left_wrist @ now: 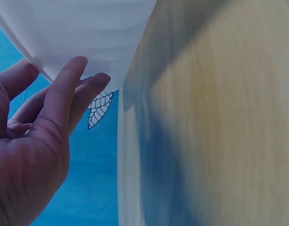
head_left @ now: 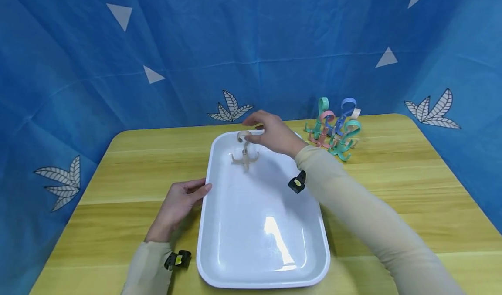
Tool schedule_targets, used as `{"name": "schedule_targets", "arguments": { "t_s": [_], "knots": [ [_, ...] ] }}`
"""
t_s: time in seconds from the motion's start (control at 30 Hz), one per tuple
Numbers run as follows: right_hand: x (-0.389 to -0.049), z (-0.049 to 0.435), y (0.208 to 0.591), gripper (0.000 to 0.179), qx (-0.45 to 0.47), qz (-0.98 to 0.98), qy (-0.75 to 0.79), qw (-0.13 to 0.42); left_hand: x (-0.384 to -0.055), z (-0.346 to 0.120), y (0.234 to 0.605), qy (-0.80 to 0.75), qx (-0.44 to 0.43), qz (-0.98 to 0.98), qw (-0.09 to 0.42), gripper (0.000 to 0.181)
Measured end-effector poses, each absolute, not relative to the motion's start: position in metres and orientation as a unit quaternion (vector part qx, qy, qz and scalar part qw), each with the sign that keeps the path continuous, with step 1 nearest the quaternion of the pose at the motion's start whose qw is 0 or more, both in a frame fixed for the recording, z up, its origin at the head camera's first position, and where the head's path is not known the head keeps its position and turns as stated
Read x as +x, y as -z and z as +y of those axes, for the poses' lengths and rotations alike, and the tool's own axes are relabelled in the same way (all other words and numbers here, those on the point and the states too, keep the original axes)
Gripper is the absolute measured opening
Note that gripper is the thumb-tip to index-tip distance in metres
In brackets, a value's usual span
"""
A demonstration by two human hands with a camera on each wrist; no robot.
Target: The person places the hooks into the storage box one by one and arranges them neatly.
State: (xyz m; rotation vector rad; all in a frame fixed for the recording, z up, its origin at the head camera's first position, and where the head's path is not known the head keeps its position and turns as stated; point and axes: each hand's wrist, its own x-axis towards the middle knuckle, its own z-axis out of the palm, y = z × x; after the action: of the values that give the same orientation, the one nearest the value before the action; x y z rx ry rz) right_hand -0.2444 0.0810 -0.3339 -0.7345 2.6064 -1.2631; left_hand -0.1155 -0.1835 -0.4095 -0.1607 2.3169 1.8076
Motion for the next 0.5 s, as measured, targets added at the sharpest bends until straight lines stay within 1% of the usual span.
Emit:
{"name": "schedule_targets", "arguments": {
  "t_s": [0.1,0.33,0.5],
  "knots": [
    [-0.241,0.091,0.329,0.035,-0.247,0.87,0.421,0.063,-0.116,-0.183,0.409,-0.61,-0.051,0.785,0.102,0.047],
    [-0.222,0.118,0.321,0.028,-0.249,0.862,0.442,0.02,-0.115,-0.184,0.409,-0.61,-0.052,0.784,0.106,0.046],
    [-0.213,0.142,0.319,0.023,-0.236,0.855,0.461,-0.023,-0.116,-0.184,0.41,-0.606,-0.046,0.787,0.108,0.047]
  ]
}}
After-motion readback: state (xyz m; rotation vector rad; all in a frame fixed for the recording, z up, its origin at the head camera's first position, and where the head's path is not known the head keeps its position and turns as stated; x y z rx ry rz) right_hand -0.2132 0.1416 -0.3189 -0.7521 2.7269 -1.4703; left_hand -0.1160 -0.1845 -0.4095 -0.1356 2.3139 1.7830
